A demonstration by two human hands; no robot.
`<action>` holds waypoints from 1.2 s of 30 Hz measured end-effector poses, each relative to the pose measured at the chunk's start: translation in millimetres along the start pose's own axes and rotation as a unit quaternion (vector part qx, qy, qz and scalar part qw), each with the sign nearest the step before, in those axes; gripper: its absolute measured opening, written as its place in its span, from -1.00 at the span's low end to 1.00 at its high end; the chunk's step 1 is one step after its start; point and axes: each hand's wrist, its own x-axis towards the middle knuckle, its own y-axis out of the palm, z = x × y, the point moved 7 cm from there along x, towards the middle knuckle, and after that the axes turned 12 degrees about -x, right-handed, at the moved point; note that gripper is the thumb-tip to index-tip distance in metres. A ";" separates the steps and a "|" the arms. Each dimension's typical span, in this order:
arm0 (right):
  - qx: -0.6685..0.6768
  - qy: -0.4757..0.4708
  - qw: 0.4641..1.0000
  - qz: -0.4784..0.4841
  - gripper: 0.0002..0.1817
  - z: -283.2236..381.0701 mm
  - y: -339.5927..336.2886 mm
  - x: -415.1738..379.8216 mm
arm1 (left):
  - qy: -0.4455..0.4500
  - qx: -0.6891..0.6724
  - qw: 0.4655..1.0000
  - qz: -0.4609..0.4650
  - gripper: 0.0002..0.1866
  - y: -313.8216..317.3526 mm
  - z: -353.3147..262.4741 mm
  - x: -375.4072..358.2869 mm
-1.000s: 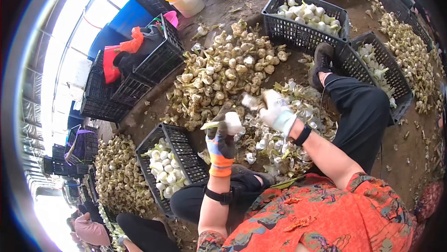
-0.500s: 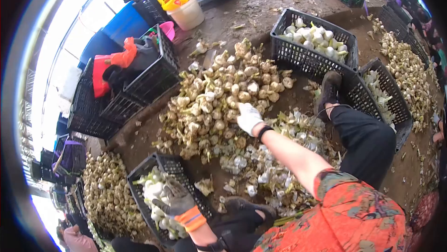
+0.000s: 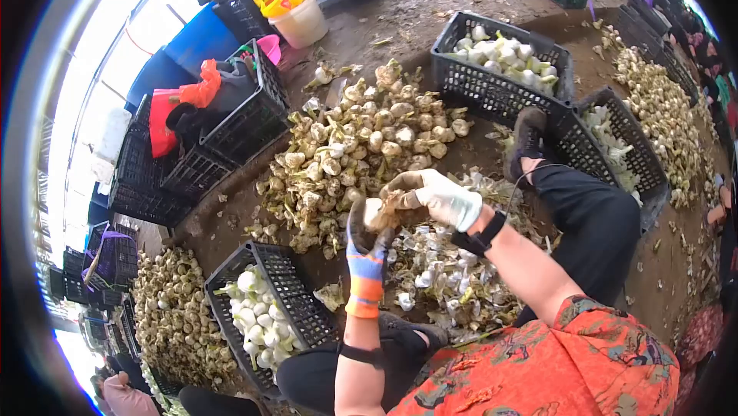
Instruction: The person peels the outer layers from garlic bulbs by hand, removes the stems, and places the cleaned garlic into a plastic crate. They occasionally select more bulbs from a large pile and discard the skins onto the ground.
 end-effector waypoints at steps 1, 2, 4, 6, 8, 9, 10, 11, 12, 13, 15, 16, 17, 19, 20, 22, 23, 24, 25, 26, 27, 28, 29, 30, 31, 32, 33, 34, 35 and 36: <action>0.084 -0.012 0.996 -0.008 -0.65 4.4 7.4 -20.9 | 0.013 0.007 1.000 -0.002 -0.29 7.2 -1.5 -1.1; 0.057 -0.060 0.996 -0.024 -0.65 1.2 6.0 -26.4 | 0.034 0.050 0.998 0.003 -0.27 7.2 0.8 -2.0; 0.032 -0.138 0.987 -0.081 -0.79 -19.5 0.3 -39.1 | 0.091 0.214 0.972 -0.012 -0.26 28.8 -9.1 -12.7; -0.035 -0.205 0.962 -0.178 -0.80 18.6 3.2 -81.9 | 0.060 0.138 0.988 -0.020 -0.27 37.5 6.5 -17.0; -0.183 -0.100 0.952 -0.224 -0.78 15.5 -10.8 -103.5 | 0.004 0.063 0.995 -0.071 -0.34 22.4 28.4 -7.0; 0.123 -0.158 0.965 -0.170 -0.79 -11.5 -13.1 -85.4 | -0.053 -0.051 0.992 -0.099 -0.46 15.7 38.8 -3.4; 0.145 -0.153 0.967 -0.146 -0.79 -0.1 -6.2 -95.0 | 0.079 0.095 0.992 0.016 -0.46 29.1 27.2 -6.7; 0.166 -0.143 0.969 -0.113 -0.78 10.9 0.6 -102.2 | 0.119 0.170 0.976 0.060 -0.46 53.5 14.2 -12.7; 0.132 -0.133 0.977 -0.104 -0.79 -0.2 -7.2 -96.9 | 0.164 0.238 0.952 0.100 -0.46 75.4 2.2 -19.9; 0.099 -0.117 0.984 -0.088 -0.79 -9.9 -14.9 -93.5 | 0.105 0.254 0.959 0.075 -0.44 83.2 -4.1 -28.8; 0.106 -0.184 0.975 -0.060 -0.77 5.9 -17.8 -109.5 | 0.058 0.133 0.987 0.067 -0.47 93.3 -1.6 -29.4; 0.037 -0.187 0.978 -0.085 -0.74 -0.2 -26.3 -105.7 | 0.103 0.227 0.962 0.109 -0.51 106.3 -7.0 -36.4; -0.031 -0.189 0.976 -0.107 -0.71 -5.2 -36.0 -101.2 | 0.147 0.319 0.925 0.148 -0.54 125.5 -14.1 -45.0; -0.137 -0.243 0.945 -0.169 -0.67 7.7 -43.5 -116.9 | -0.007 0.270 0.944 0.188 -0.54 123.6 -2.9 -38.6; -0.188 -0.266 0.924 -0.200 -0.65 13.5 -44.5 -125.1 | -0.086 0.244 0.944 0.205 -0.52 119.9 6.4 -35.9; -0.173 -0.221 0.940 -0.195 -0.64 7.5 -48.4 -124.2 | -0.101 0.109 0.939 0.309 -0.49 117.0 20.5 -22.2; -0.167 -0.199 0.947 -0.191 -0.64 4.4 -51.2 -121.1 | -0.091 0.109 0.948 0.284 -0.48 126.2 17.0 -28.0; -0.150 -0.225 0.940 -0.207 -0.56 -3.1 -49.2 -116.1 | -0.082 0.108 0.956 0.259 -0.47 135.1 13.4 -34.1; -0.136 -0.216 0.943 -0.211 -0.58 -17.3 -53.1 -106.8 | -0.060 0.180 0.969 0.156 -0.46 150.3 -3.6 -51.5; -0.121 -0.207 0.946 -0.216 -0.59 -20.0 -53.4 -104.1 | -0.073 0.156 0.977 0.126 -0.49 140.2 5.8 -50.2; -0.123 -0.187 0.946 -0.236 -0.62 -29.2 -53.5 -105.2 | -0.057 0.146 0.979 0.130 -0.55 115.9 18.0 -43.9; -0.125 -0.166 0.944 -0.256 -0.65 -26.2 -48.7 -113.8 | -0.030 0.093 0.995 0.013 -0.33 66.5 44.2 -32.8; 0.009 -0.155 0.970 -0.184 -0.68 -39.2 -49.0 -107.1 | -0.102 0.095 0.990 -0.002 -0.24 38.1 61.6 -20.8; 0.002 -0.184 0.963 -0.200 -0.70 -36.5 -51.5 -107.6 | -0.022 0.208 0.976 0.055 -0.25 39.8 53.5 -27.2; -0.011 -0.187 0.966 -0.179 -0.67 -29.7 -51.1 -110.3 | -0.035 0.219 0.974 0.052 -0.44 82.6 28.5 -35.9; -0.024 -0.190 0.969 -0.158 -0.65 -22.8 -50.4 -113.7 | -0.074 0.234 0.968 0.058 -0.47 81.3 24.4 -36.3; -0.037 -0.194 0.971 -0.137 -0.62 -15.9 -49.8 -117.6 | -0.128 0.093 0.985 0.063 -0.47 67.8 33.8 -38.2; -0.041 -0.201 0.970 -0.130 -0.70 -10.6 -42.8 -117.3 | -0.129 0.095 0.985 0.071 -0.43 57.4 37.5 -36.3; -0.063 -0.109 0.982 -0.143 -0.78 -4.8 -37.7 -120.1 | -0.135 0.094 0.982 0.089 -0.38 53.5 37.2 -35.9; 0.052 -0.134 0.984 -0.103 -0.78 -15.8 -36.3 -111.4 | -0.153 0.065 0.983 0.076 -0.31 58.1 30.3 -39.8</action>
